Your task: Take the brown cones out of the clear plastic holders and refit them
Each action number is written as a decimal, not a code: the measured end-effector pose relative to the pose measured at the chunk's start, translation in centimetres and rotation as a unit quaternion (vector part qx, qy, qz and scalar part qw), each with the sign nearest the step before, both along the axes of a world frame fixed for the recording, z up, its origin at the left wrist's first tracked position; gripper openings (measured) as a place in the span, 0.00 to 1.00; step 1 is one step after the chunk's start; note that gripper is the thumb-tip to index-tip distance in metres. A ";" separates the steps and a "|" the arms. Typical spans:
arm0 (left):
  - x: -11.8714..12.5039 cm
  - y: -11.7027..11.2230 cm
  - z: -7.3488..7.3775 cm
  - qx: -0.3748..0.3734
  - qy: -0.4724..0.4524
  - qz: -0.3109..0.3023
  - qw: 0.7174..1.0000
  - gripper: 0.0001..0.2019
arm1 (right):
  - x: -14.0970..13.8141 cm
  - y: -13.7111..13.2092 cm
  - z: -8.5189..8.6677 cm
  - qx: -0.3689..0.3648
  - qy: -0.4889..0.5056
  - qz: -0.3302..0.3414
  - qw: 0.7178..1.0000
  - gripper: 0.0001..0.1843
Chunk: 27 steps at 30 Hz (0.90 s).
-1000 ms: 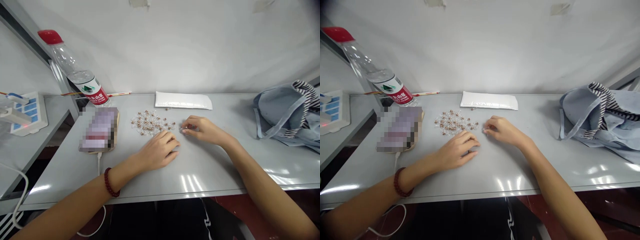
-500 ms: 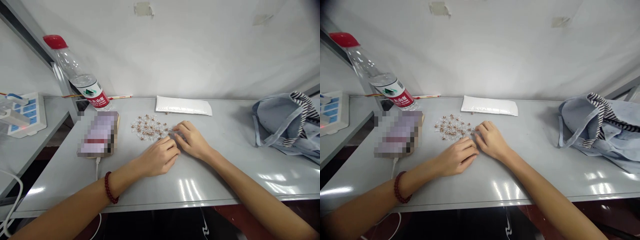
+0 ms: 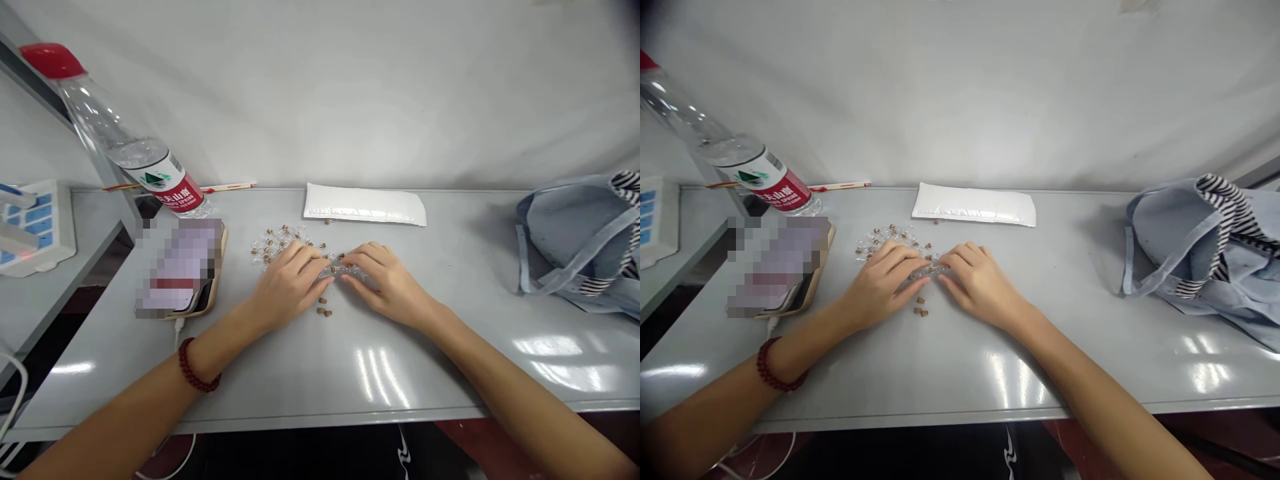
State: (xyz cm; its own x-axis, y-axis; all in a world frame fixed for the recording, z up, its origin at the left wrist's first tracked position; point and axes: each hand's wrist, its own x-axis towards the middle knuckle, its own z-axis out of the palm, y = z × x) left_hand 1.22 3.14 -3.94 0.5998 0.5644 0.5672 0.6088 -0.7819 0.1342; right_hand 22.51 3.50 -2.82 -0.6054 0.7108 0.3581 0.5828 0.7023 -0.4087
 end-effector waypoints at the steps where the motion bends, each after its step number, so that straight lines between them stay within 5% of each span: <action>1: 0.1 0.0 0.0 0.007 0.001 -0.008 1.000 0.06 | -0.1 -0.2 0.1 0.002 0.001 0.006 1.000 0.10; 8: 0.6 -1.0 0.1 0.050 -0.011 -0.018 0.999 0.03 | -0.1 -0.8 0.9 -0.008 -0.002 0.037 0.999 0.09; 16: -0.2 -1.8 1.3 -0.092 -0.014 -0.074 0.993 0.04 | 1.0 -0.3 1.3 -0.021 0.002 -0.003 1.000 0.06; 27: 0.1 -2.4 0.5 -0.176 0.089 -0.090 0.976 0.13 | 1.7 1.0 0.7 -0.076 0.018 -0.078 0.994 0.04</action>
